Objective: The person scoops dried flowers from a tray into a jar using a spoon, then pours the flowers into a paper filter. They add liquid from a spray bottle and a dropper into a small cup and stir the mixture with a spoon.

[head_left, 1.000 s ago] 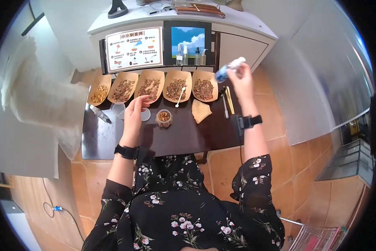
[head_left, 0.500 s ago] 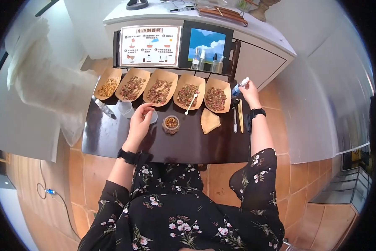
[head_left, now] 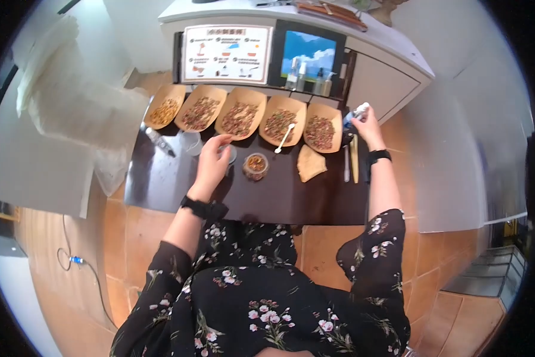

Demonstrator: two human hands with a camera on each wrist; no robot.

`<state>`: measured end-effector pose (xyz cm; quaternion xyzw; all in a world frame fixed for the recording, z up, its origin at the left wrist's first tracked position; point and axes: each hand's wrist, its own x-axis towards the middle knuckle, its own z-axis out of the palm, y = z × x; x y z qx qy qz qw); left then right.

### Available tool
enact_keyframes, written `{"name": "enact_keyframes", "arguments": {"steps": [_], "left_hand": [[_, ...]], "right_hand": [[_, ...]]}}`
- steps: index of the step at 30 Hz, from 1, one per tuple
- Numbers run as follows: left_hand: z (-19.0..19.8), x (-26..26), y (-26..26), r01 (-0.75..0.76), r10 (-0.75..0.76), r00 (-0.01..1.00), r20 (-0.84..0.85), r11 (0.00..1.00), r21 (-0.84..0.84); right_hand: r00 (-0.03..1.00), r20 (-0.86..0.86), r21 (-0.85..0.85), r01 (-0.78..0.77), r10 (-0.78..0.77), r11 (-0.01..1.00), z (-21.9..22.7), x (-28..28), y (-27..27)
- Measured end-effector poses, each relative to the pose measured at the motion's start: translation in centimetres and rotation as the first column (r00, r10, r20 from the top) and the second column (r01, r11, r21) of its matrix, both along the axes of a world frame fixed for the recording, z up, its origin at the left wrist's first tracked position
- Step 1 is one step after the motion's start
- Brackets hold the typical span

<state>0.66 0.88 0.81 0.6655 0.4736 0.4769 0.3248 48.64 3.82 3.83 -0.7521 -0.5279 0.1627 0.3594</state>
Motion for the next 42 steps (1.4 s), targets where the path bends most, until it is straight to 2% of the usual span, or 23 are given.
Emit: {"name": "enact_keyframes", "arguments": {"steps": [2, 4, 5, 8, 9, 11, 13, 16, 17, 18, 19, 20, 21, 23, 26, 31, 32, 34, 35, 36, 38, 40, 42], "left_hand": [[0.1, 0.0, 0.1, 0.015, 0.02, 0.974, -0.227, 0.989, 0.15], [0.2, 0.4, -0.3, 0.035, 0.026, 0.937, -0.35, 0.985, 0.169], [0.2, 0.7, -0.6, 0.026, 0.054, 0.92, -0.388, 0.98, 0.199], [-0.4, 0.7, -0.7, 0.041, 0.085, 0.886, -0.456, 0.965, 0.259], [-0.6, 0.8, -0.7, 0.038, 0.12, 0.866, -0.485, 0.952, 0.305], [-0.7, 1.0, -1.1, 0.041, 0.152, 0.845, -0.513, 0.938, 0.345], [-0.7, 1.2, -1.4, -0.013, 0.141, 0.769, -0.624, 0.979, 0.206], [-0.8, 0.8, -1.1, -0.001, 0.098, 0.765, -0.636, 0.988, 0.151], [-0.6, 0.8, -1.2, -0.003, 0.101, 0.767, -0.634, 0.988, 0.154], [-0.1, 0.8, -1.3, 0.003, 0.113, 0.827, -0.55, 0.979, 0.206], [0.5, 0.8, -1.5, 0.004, 0.12, 0.879, -0.462, 0.966, 0.258], [1.4, 0.9, -1.7, 0.001, 0.124, 0.879, -0.46, 0.965, 0.262], [2.6, 1.3, -2.2, 0.058, 0.016, 0.952, -0.305, 0.971, 0.232], [4.6, 2.2, -3.2, 0.178, -0.178, 0.984, -0.016, 0.966, 0.186], [5.7, 3.6, -4.3, 0.347, -0.373, 0.915, 0.152, 0.922, 0.172], [4.6, 4.7, -4.1, 0.424, -0.433, 0.839, 0.329, 0.9, 0.104], [4.4, 4.6, -4.3, 0.423, -0.433, 0.839, 0.33, 0.9, 0.108], [4.9, 4.1, -4.7, 0.301, -0.315, 0.945, 0.092, 0.944, 0.138], [4.0, 3.7, -4.4, 0.216, -0.208, 0.976, -0.064, 0.961, 0.175], [3.2, 3.3, -4.4, 0.216, -0.209, 0.976, -0.061, 0.961, 0.175], [1.6, 2.5, -4.4, 0.07, -0.038, 0.96, -0.277, 0.992, 0.105], [1.0, 2.2, -4.2, 0.064, -0.043, 0.955, -0.292, 0.996, 0.063], [0.2, 2.2, -4.0, 0.138, -0.153, 0.946, -0.285, 0.988, -0.074]], "right_hand": [[0.994, -0.059, 0.109, -0.083, 0.089, 0.991, -2.2, 2.0, 0.3], [0.982, 0.171, 0.103, 0.06, -0.077, 0.993, -0.7, 1.0, -1.3], [0.992, 0.048, 0.105, 0.107, -0.113, 0.989, 0.2, 0.6, -2.1], [0.964, 0.104, 0.359, 0.195, -0.247, 0.913, 1.2, 0.3, -3.5], [0.963, 0.104, 0.358, 0.197, -0.248, 0.913, 2.3, -0.7, -4.5], [0.93, 0.272, 0.583, 0.044, -0.247, 0.811, 4.8, -4.8, -6.9], [0.939, 0.278, 0.612, -0.012, -0.201, 0.791, 5.4, -7.9, -7.7], [0.958, 0.277, 0.674, -0.141, -0.071, 0.725, 5.9, -12.6, -8.1], [0.98, 0.197, 0.662, -0.139, 0.008, 0.736, 6.2, -14.6, -8.3], [0.959, 0.283, 0.631, -0.208, 0.028, 0.747, 6.2, -16.1, -8.6], [0.981, 0.124, 0.505, -0.193, 0.151, 0.841, 6.3, -18.1, -9.2], [0.958, 0.0, 0.52, -0.244, 0.286, 0.819, 6.2, -20.5, -9.3], [0.926, -0.095, 0.468, -0.283, 0.366, 0.837, 5.1, -22.0, -9.2], [0.78, -0.332, 0.44, -0.37, 0.531, 0.818, 3.4, -25.0, -8.8], [0.545, -0.599, 0.341, -0.489, 0.586, 0.803, 3.8, -27.4, -9.3], [0.549, -0.594, 0.286, -0.539, 0.588, 0.792, 3.3, -26.6, -8.8], [0.558, -0.58, 0.292, -0.537, 0.593, 0.791, 3.2, -26.4, -8.8], [0.575, -0.589, 0.275, -0.519, 0.568, 0.809, 3.0, -26.1, -8.9], [0.663, -0.511, 0.246, -0.497, 0.547, 0.832, 2.9, -25.8, -8.9], [0.742, -0.426, 0.219, -0.47, 0.517, 0.855, 2.7, -25.6, -9.0], [0.789, -0.357, 0.193, -0.462, 0.501, 0.865, 1.9, -25.1, -9.0], [0.827, -0.286, 0.175, -0.45, 0.483, 0.875, 1.6, -25.0, -8.6], [0.846, -0.25, 0.109, -0.459, 0.472, 0.882, 1.3, -25.1, -8.4]]}}
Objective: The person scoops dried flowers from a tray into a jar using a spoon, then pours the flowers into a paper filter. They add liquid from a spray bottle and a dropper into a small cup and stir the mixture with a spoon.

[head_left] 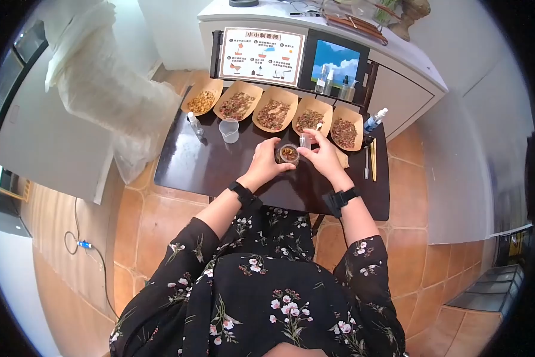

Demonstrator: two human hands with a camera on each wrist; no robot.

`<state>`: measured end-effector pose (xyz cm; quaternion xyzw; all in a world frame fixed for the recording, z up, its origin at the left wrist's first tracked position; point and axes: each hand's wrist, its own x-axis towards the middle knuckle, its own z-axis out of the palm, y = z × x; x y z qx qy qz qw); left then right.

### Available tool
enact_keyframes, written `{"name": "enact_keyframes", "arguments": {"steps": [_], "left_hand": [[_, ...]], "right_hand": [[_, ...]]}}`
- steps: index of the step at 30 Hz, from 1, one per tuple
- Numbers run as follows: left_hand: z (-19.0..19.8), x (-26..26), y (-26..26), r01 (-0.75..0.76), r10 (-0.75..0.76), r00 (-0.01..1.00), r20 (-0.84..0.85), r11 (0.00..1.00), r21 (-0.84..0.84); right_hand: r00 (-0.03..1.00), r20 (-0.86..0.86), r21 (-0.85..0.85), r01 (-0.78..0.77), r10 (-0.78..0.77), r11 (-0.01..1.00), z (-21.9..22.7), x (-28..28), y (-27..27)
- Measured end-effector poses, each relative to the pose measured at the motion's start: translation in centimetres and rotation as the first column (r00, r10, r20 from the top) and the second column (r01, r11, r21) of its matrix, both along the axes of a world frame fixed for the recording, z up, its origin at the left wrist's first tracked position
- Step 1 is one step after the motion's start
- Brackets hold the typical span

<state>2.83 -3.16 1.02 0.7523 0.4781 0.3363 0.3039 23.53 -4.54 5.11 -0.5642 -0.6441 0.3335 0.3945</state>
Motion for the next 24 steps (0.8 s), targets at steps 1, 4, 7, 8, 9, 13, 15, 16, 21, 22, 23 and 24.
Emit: {"name": "enact_keyframes", "arguments": {"steps": [1, 4, 7, 8, 9, 13, 15, 16, 21, 22, 23, 24], "left_hand": [[-0.3, 0.1, 0.3, 0.003, -0.003, 1.0, -0.001, 1.0, 0.001], [-0.4, 0.4, 1.1, 0.156, -0.161, 0.983, -0.086, 0.985, -0.07], [-0.4, 0.7, 1.4, 0.173, -0.179, 0.981, -0.076, 0.982, -0.08], [-0.4, 0.6, 1.4, 0.209, -0.21, 0.978, -0.011, 0.977, -0.039], [-0.2, 0.5, 1.4, 0.242, -0.242, 0.969, 0.052, 0.97, 0.004], [0.8, -0.6, 1.2, 0.326, -0.319, 0.943, 0.094, 0.942, -0.08], [1.5, -1.2, 1.3, 0.372, -0.362, 0.925, 0.115, 0.925, -0.076], [1.7, -1.4, 1.4, 0.41, -0.398, 0.907, 0.137, 0.91, -0.069], [2.0, -2.6, 2.3, 0.47, -0.413, 0.87, 0.269, 0.859, -0.202], [2.7, -2.8, 2.1, 0.468, -0.409, 0.872, 0.269, 0.859, -0.209], [3.1, -2.8, 2.0, 0.456, -0.41, 0.883, 0.229, 0.864, -0.214], [3.3, -2.8, 2.1, 0.443, -0.409, 0.893, 0.188, 0.87, -0.214]], "right_hand": [[1.0, -0.001, 0.001, 0.003, -0.003, 1.0, -0.1, -0.2, 0.0], [0.98, 0.2, 0.112, -0.015, -0.007, 0.994, -0.2, -1.2, -0.1], [0.936, 0.345, 0.166, -0.136, 0.072, 0.977, 0.4, -2.1, -1.2], [0.937, 0.344, 0.166, -0.13, 0.066, 0.978, 0.6, -2.2, -1.4], [0.932, 0.351, 0.182, -0.162, 0.09, 0.97, 0.9, -2.3, -1.6], [0.914, 0.369, 0.197, -0.257, 0.172, 0.946, 2.0, -2.8, -2.5], [0.885, 0.406, 0.201, -0.33, 0.228, 0.922, 2.1, -3.0, -2.8], [0.887, 0.404, 0.2, -0.323, 0.222, 0.925, 2.3, -3.0, -3.0], [0.913, 0.34, 0.264, -0.324, 0.227, 0.908, 3.6, -3.5, -3.7], [0.911, 0.336, 0.289, -0.341, 0.238, 0.895, 3.7, -3.6, -3.6], [0.902, 0.355, 0.314, -0.363, 0.246, 0.877, 3.7, -3.5, -3.3], [0.904, 0.354, 0.315, -0.356, 0.239, 0.88, 3.7, -3.4, -3.0]]}}
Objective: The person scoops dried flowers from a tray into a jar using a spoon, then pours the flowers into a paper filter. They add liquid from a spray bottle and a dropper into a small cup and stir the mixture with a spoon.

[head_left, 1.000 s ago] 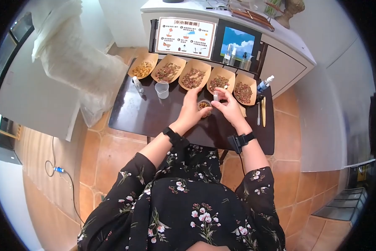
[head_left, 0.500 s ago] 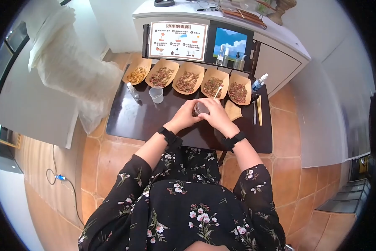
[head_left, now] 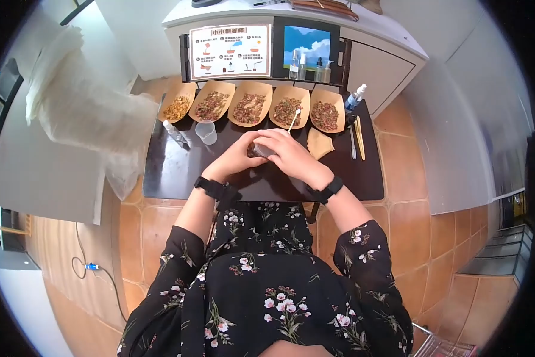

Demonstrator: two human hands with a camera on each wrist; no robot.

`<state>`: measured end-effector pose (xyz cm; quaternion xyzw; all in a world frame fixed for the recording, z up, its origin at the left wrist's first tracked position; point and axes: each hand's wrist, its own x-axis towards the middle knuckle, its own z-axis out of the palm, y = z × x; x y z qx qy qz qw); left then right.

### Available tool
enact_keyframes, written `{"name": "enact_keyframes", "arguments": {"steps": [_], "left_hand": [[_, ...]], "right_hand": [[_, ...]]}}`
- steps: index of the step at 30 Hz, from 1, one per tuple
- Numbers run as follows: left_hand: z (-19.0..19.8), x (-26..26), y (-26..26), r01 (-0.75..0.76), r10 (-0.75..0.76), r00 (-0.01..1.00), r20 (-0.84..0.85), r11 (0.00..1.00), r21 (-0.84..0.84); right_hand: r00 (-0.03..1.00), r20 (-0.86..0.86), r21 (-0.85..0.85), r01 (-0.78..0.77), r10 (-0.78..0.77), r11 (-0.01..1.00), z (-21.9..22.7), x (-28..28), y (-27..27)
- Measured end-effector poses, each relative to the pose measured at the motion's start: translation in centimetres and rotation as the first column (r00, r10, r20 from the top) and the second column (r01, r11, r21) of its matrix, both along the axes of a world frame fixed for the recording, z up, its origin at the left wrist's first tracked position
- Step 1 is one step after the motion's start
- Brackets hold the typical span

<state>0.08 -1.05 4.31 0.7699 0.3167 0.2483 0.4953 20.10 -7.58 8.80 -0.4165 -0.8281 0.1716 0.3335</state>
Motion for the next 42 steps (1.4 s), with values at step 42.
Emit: {"name": "enact_keyframes", "arguments": {"steps": [42], "left_hand": [[2.6, 0.6, -1.2, -0.066, 0.059, 0.996, 0.061, 0.992, 0.105]], "right_hand": [[0.916, 0.14, -0.28, 0.4, -0.375, 0.873, 3.2, 0.3, 0.1]]}}
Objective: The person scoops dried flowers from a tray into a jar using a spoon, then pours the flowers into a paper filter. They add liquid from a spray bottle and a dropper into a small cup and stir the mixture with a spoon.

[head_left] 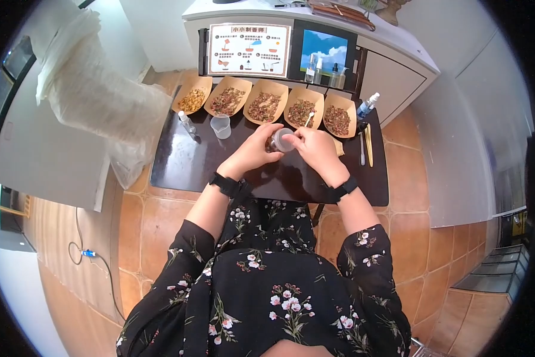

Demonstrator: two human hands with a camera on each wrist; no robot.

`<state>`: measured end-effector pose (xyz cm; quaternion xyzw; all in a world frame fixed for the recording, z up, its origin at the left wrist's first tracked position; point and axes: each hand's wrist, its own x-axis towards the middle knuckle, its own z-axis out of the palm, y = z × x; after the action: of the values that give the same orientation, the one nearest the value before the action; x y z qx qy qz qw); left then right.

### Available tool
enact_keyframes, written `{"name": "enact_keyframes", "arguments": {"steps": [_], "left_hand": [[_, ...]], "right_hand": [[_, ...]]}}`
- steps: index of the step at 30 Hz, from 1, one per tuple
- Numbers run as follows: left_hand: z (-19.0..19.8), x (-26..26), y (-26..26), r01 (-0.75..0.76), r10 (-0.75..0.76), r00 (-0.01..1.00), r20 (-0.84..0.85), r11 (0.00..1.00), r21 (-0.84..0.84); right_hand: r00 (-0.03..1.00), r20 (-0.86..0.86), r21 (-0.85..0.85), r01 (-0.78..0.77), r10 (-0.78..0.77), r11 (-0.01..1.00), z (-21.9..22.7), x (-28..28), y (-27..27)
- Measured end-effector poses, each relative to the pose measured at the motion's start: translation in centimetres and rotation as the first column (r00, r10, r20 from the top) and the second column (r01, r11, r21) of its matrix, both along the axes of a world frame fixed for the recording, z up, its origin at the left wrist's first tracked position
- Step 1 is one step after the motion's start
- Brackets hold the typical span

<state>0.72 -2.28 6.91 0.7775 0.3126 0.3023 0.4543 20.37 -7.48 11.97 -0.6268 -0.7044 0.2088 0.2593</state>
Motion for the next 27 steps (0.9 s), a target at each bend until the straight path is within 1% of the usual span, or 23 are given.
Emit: {"name": "enact_keyframes", "arguments": {"steps": [1, 2, 3, 4, 5, 6, 7, 8, 9, 10, 11, 12, 14, 15, 16, 18, 19, 20, 21, 22, 23, 26, 27], "left_hand": [[-0.1, 0.0, 0.1, -0.048, 0.047, 0.999, 0.015, 0.999, 0.023], [-0.3, -0.1, 0.2, -0.05, 0.05, 0.999, 0.018, 0.998, 0.024], [-0.3, -0.1, 0.4, -0.063, 0.062, 0.998, 0.013, 0.996, 0.067], [-0.4, -0.2, 0.6, -0.075, 0.074, 0.997, 0.009, 0.991, 0.109], [-0.5, -0.2, 0.7, -0.078, 0.077, 0.997, 0.01, 0.991, 0.109], [-0.6, -0.2, 0.8, -0.111, 0.111, 0.994, 0.008, 0.987, 0.116], [-0.6, -0.2, 0.9, -0.145, 0.146, 0.989, 0.007, 0.982, 0.124], [-0.7, -0.3, 0.9, -0.148, 0.149, 0.989, 0.008, 0.981, 0.125], [-0.7, -0.4, 1.0, -0.207, 0.208, 0.978, 0.003, 0.969, 0.133], [-0.4, -0.4, 1.1, -0.264, 0.267, 0.964, 0.0, 0.954, 0.142], [-0.3, -0.4, 0.8, -0.25, 0.253, 0.967, -0.011, 0.958, 0.138], [-0.4, -0.3, 0.7, -0.253, 0.256, 0.967, -0.007, 0.958, 0.137], [-0.5, -0.1, 0.6, -0.156, 0.154, 0.988, 0.021, 0.98, 0.124], [-0.8, 0.1, 0.5, -0.181, 0.176, 0.983, 0.049, 0.974, 0.133], [-1.0, 0.1, 0.4, -0.181, 0.176, 0.983, 0.05, 0.974, 0.133], [-1.2, 0.6, 0.2, -0.202, 0.2, 0.979, 0.028, 0.97, 0.137], [-1.7, 0.8, -0.1, -0.244, 0.251, 0.968, 0.01, 0.928, 0.281], [-1.9, 1.0, -0.3, -0.243, 0.247, 0.969, 0.021, 0.926, 0.288], [-2.2, 1.1, -0.4, -0.276, 0.28, 0.959, 0.031, 0.909, 0.313], [-2.7, 1.2, -0.4, -0.309, 0.314, 0.949, 0.042, 0.889, 0.337], [-3.1, 1.3, -0.3, -0.337, 0.332, 0.941, 0.062, 0.912, 0.236], [-4.5, 1.3, 0.0, -0.319, 0.306, 0.948, 0.09, 0.917, 0.241], [-3.9, 1.2, -0.3, -0.26, 0.243, 0.959, 0.146, 0.96, 0.105]], "right_hand": [[0.999, -0.005, 0.025, 0.038, -0.038, 0.999, 0.0, 0.0, 0.1], [0.997, -0.01, 0.05, 0.074, -0.074, 0.996, 0.0, 0.0, 0.1], [0.997, -0.007, 0.051, 0.071, -0.071, 0.996, 0.0, -0.1, 0.1], [1.0, -0.014, 0.094, 0.024, -0.023, 0.995, 0.0, -0.3, 0.0], [1.0, -0.019, 0.136, -0.022, 0.025, 0.991, 0.0, -0.5, -0.2], [0.997, -0.023, 0.178, -0.068, 0.073, 0.982, 0.3, -0.8, -0.3], [1.0, 0.002, -0.236, -0.016, 0.017, 0.972, 2.0, -0.9, -0.2], [1.0, 0.003, -0.235, -0.018, 0.019, 0.972, 1.5, -0.8, -0.1], [0.998, 0.057, -0.094, -0.015, 0.02, 0.996, 0.3, -0.6, -0.1], [0.994, 0.112, 0.051, -0.019, 0.013, 0.999, -0.8, -0.5, 0.1], [0.994, 0.093, 0.281, -0.075, 0.051, 0.957, -1.9, -0.4, 0.1], [0.994, 0.096, 0.281, -0.079, 0.054, 0.956, -1.9, -0.4, 0.2], [0.969, 0.012, 0.264, -0.242, 0.247, 0.934, -1.8, -0.8, 0.4], [0.969, 0.057, 0.241, -0.245, 0.239, 0.939, -1.9, -0.8, 0.4], [0.969, 0.058, 0.241, -0.245, 0.238, 0.939, -1.9, -0.9, 0.6], [0.992, -0.043, 0.064, -0.113, 0.116, 0.991, -1.9, -0.8, 1.2], [0.994, -0.008, 0.106, -0.112, 0.113, 0.988, -2.2, -0.8, 1.4], [0.994, 0.028, 0.148, -0.113, 0.11, 0.983, -2.8, -0.8, 1.5], [0.995, 0.025, 0.135, -0.101, 0.099, 0.986, -3.2, -0.8, 1.6], [0.995, -0.005, 0.071, -0.104, 0.104, 0.992, -3.2, -0.9, 1.7], [0.993, -0.001, 0.107, -0.118, 0.118, 0.987, -3.1, -1.0, 1.5], [0.991, -0.006, 0.162, -0.13, 0.132, 0.978, -3.4, -1.2, 1.4], [0.994, 0.01, 0.131, -0.109, 0.108, 0.985, -3.5, -1.0, 1.6]]}}
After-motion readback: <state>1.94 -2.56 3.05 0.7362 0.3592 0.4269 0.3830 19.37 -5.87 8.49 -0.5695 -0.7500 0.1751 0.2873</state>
